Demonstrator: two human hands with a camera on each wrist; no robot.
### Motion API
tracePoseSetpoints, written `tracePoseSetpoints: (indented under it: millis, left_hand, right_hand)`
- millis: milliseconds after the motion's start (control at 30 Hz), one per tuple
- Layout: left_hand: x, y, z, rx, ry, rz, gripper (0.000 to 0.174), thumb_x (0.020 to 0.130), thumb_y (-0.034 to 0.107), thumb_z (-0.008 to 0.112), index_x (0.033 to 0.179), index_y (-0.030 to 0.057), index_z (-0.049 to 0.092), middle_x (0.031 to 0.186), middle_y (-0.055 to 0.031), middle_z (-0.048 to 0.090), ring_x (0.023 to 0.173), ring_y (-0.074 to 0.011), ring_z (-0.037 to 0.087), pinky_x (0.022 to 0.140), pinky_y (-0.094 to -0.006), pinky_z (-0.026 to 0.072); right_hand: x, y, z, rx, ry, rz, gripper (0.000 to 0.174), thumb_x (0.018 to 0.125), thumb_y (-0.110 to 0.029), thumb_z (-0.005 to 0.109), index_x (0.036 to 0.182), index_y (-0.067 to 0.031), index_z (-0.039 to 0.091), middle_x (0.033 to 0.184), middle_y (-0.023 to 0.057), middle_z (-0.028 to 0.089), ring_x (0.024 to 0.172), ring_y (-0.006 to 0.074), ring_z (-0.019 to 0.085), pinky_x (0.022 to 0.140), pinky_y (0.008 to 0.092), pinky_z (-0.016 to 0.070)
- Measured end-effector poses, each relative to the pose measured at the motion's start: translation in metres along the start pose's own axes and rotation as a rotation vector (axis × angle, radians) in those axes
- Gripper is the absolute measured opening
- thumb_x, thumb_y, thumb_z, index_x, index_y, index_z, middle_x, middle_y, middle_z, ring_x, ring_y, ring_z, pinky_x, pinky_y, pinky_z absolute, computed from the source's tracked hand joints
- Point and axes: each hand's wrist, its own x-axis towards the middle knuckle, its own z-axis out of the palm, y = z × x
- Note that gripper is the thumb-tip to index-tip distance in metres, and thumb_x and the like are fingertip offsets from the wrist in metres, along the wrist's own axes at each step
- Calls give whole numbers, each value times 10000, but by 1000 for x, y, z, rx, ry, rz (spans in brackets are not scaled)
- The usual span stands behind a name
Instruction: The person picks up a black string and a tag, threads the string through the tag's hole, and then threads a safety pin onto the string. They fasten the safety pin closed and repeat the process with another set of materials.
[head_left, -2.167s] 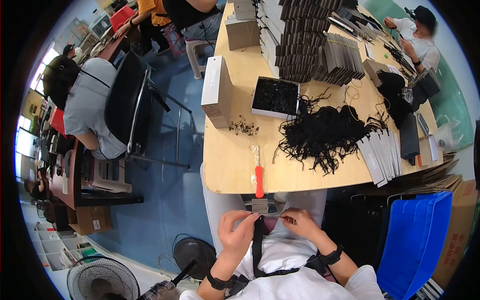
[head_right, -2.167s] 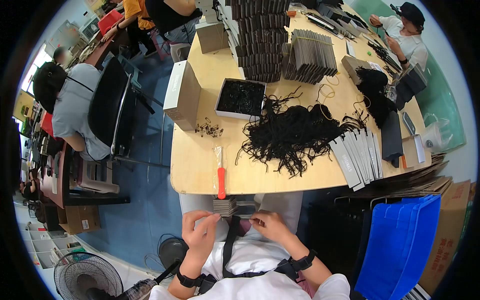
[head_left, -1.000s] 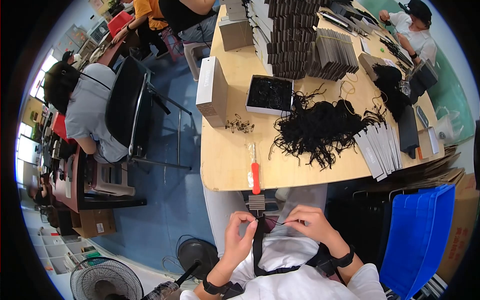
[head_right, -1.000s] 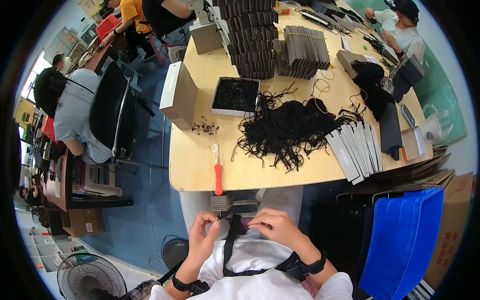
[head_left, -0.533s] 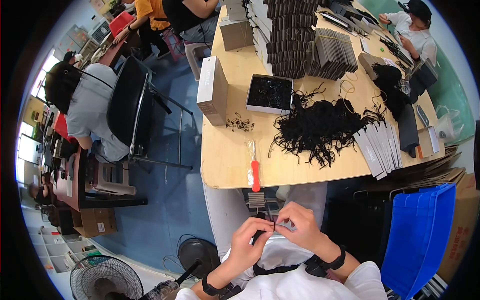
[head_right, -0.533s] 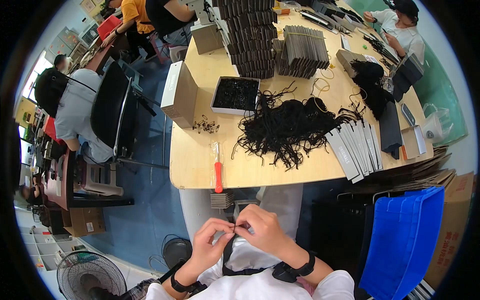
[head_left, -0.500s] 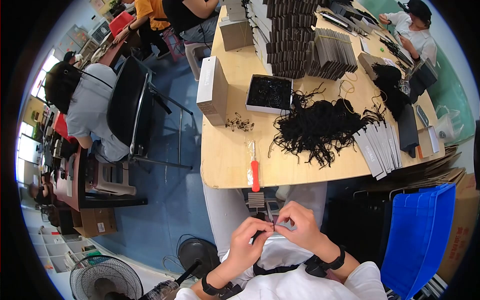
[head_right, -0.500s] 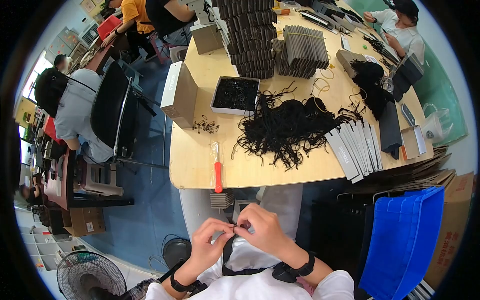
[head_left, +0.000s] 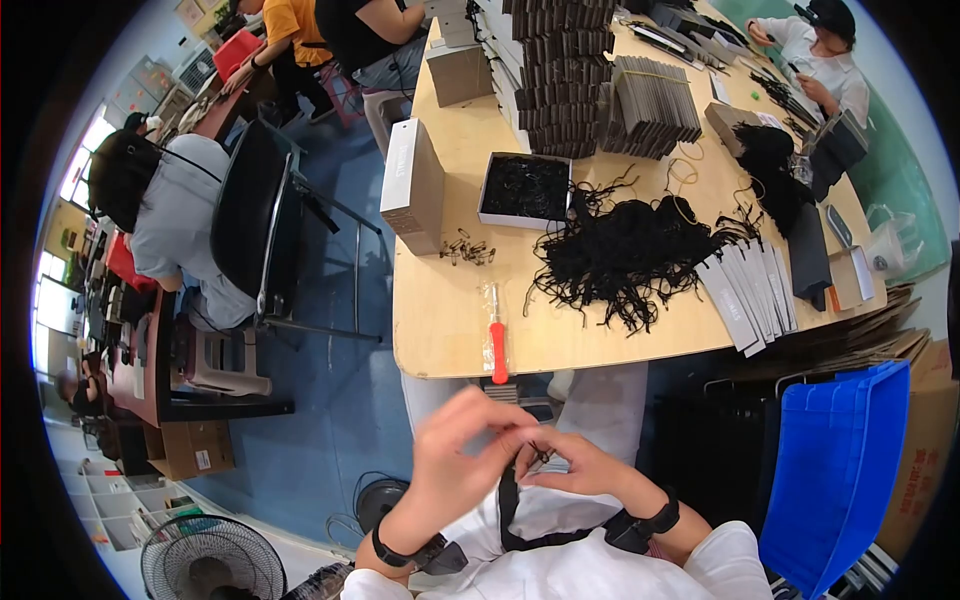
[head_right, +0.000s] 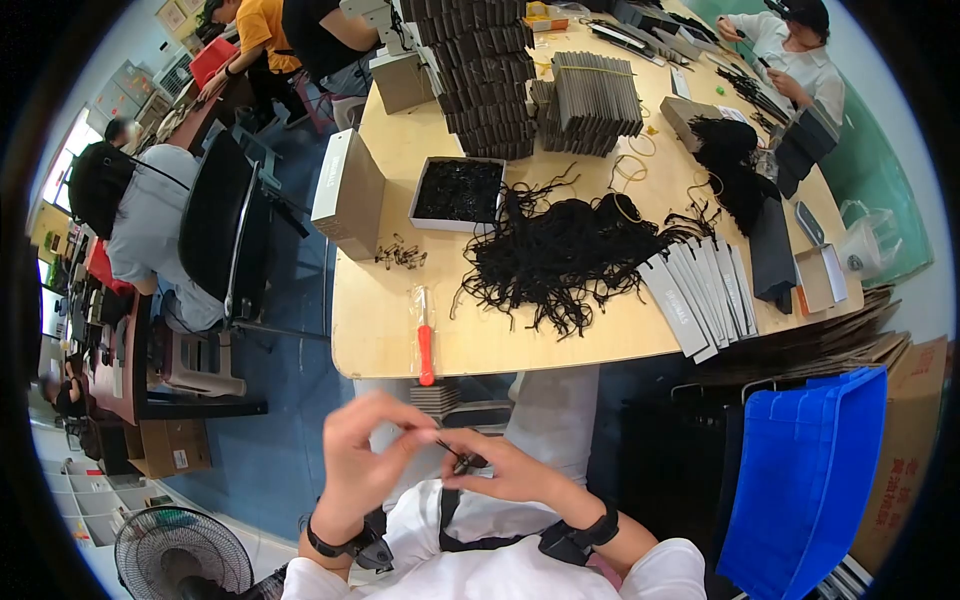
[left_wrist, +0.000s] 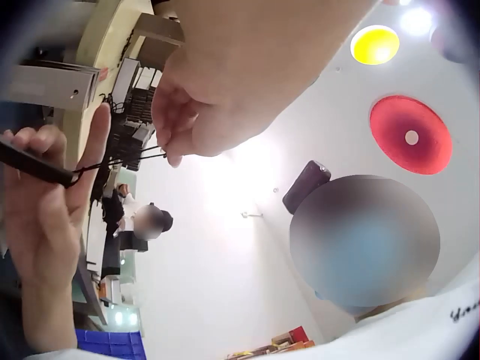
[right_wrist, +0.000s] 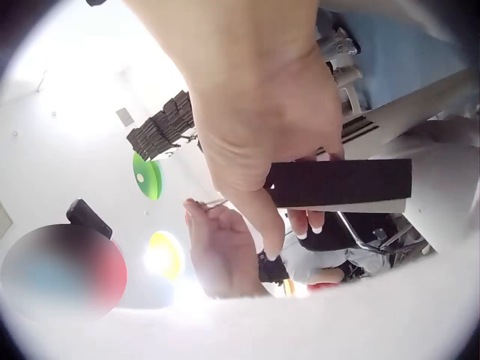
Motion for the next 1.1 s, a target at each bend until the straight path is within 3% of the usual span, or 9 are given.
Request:
tracePoseSetpoints:
  millis: [100, 267, 333, 500, 667, 733, 800, 867, 1100]
  left_hand:
    - [17, -12, -6, -58, 176, 32, 108, 713, -69, 712, 778, -11, 647, 766, -54, 638, 674, -121, 581, 644, -219, 447]
    - [46, -26, -7, -312, 488, -38, 77, 792, -35, 685, 842, -31, 627, 764, -33, 616, 682, -89, 553, 656, -206, 434]
    - [54, -32, -10, -351, 469, -45, 88, 833, 15, 674, 884, -24, 613, 782, -28, 615, 693, -86, 556, 664, -204, 442]
    - [69, -40, 7, -595, 356, -191, 96, 873, 76, 645, 929, 7, 608, 814, -28, 614, 731, -92, 581, 686, -210, 473]
    - [79, -32, 27, -818, 224, -271, 145, 889, 54, 610, 1015, -8, 576, 930, -60, 623, 858, -146, 628, 801, -251, 503]
    - [81, -26, 33, -885, 170, -251, 212, 889, 35, 587, 1090, -21, 549, 1068, -114, 612, 1037, -203, 602, 910, -289, 476]
    - [85, -17, 39, -974, 120, -140, 323, 887, 60, 566, 1196, -8, 496, 1245, -160, 537, 1201, -246, 509, 991, -317, 419]
    - [84, -21, 38, -938, 77, -104, 386, 884, 82, 550, 1251, -1, 465, 1320, -173, 481, 1281, -272, 429, 1036, -346, 370]
    - [65, -42, 14, -683, 227, -194, 245, 888, 58, 549, 1125, -1, 551, 1178, -114, 593, 1100, -204, 568, 911, -301, 436]
  right_hand:
    - [-7, -6, 8, 117, 197, 166, 580, 884, -62, 618, 1400, -96, 355, 830, 20, 617, 647, 105, 603, 780, 276, 473]
    - [-20, -31, 0, 232, 343, 170, 537, 902, -59, 583, 1392, -82, 364, 803, 19, 602, 628, 70, 571, 637, 212, 446]
    - [-32, -33, -13, 130, 273, 343, 450, 930, -87, 542, 1356, -38, 403, 804, 13, 593, 663, 63, 544, 622, 202, 433]
    - [-59, -42, -32, 302, 475, 239, 446, 999, -285, 396, 1303, 42, 412, 906, 76, 556, 641, 110, 531, 547, 231, 456]
    - [-75, -66, -51, 457, 550, 281, 438, 1009, -265, 383, 1356, 2, 409, 907, 51, 520, 618, 99, 487, 514, 209, 417]
    - [-78, -69, -58, 21, 798, 175, 407, 994, -244, 429, 1315, 1, 476, 906, 51, 519, 647, 111, 485, 543, 217, 400]
    - [-67, -73, -72, -935, 1070, -28, 398, 878, -80, 589, 1261, 15, 533, 896, 91, 517, 786, 177, 521, 661, 276, 424]
    - [-67, -63, -97, -1527, 1276, -39, 426, 828, -50, 625, 1245, -8, 549, 920, 109, 529, 802, 247, 532, 658, 293, 432]
    - [-67, -49, -130, -1750, 1409, 197, 448, 785, -109, 656, 1218, -61, 550, 1068, 98, 532, 1010, 296, 474, 866, 404, 355]
